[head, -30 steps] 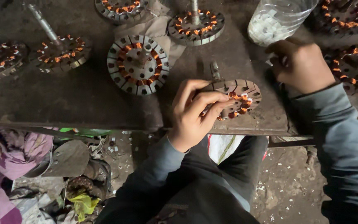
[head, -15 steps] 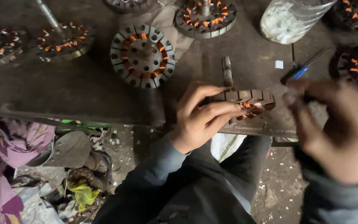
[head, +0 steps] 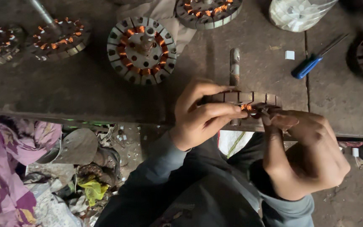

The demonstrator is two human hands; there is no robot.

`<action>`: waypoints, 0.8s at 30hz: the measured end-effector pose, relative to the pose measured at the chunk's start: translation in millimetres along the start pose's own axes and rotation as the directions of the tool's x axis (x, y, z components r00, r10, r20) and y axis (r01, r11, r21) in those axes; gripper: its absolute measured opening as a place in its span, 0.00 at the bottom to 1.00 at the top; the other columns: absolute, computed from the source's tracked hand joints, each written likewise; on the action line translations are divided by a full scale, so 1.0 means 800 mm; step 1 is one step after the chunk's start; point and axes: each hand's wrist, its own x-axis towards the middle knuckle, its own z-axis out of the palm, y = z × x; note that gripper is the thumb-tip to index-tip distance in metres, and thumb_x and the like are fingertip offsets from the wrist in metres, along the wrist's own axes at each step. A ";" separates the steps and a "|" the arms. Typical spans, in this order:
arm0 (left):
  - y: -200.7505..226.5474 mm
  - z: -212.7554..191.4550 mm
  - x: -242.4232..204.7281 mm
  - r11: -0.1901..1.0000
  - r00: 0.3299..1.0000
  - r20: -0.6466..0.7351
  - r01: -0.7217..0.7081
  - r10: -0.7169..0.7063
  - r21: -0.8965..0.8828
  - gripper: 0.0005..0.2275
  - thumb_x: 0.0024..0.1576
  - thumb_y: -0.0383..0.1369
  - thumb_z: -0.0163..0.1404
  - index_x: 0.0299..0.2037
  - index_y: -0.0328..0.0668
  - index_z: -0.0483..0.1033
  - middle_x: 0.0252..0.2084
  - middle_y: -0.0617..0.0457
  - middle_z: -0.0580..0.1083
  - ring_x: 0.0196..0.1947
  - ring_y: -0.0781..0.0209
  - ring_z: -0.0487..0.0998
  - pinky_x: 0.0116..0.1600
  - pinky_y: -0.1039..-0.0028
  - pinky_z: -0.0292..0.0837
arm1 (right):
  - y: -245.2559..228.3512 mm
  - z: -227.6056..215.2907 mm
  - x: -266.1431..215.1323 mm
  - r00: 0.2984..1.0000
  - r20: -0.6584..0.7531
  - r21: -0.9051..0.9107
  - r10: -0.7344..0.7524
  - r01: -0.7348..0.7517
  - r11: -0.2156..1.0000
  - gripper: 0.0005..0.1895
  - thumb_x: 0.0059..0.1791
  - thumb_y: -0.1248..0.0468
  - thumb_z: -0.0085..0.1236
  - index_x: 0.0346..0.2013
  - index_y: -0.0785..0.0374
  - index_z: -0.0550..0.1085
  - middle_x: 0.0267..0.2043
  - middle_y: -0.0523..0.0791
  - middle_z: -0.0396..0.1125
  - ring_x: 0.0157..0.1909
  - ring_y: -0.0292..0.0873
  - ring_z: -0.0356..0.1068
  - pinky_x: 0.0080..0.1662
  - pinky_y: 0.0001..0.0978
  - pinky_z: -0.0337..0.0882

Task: The person inserts small white rectangular pieces into the slots of a circular metal component with copper windings. They use a screwdriver to push the pieces into place and adjust the component's position on the workbench.

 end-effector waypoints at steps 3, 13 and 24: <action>0.001 -0.002 0.003 1.000 1.000 0.008 -0.006 0.006 -0.006 0.19 0.52 0.27 0.71 0.49 0.51 0.75 0.53 0.54 0.74 0.49 0.56 0.76 0.49 0.70 0.73 | -0.005 0.007 -0.004 1.000 -0.014 -0.038 -0.026 0.025 0.999 0.08 0.52 0.83 0.62 0.44 0.74 0.76 0.45 0.52 0.74 0.47 0.45 0.78 0.50 0.29 0.76; -0.002 -0.006 0.005 1.000 0.999 0.042 -0.018 0.019 -0.002 0.18 0.53 0.28 0.71 0.49 0.53 0.77 0.51 0.56 0.71 0.47 0.57 0.74 0.49 0.70 0.72 | -0.010 0.005 0.012 0.996 0.075 -0.030 -0.050 0.052 0.998 0.08 0.47 0.82 0.59 0.39 0.75 0.75 0.43 0.54 0.73 0.47 0.49 0.78 0.50 0.33 0.77; -0.013 -0.001 0.003 0.997 0.995 0.073 -0.064 0.067 -0.040 0.16 0.54 0.32 0.70 0.48 0.55 0.78 0.53 0.54 0.73 0.49 0.59 0.76 0.48 0.71 0.73 | -0.007 0.011 0.002 0.997 0.034 0.044 0.070 -0.072 0.996 0.06 0.55 0.83 0.62 0.37 0.76 0.73 0.43 0.57 0.73 0.45 0.47 0.78 0.48 0.28 0.76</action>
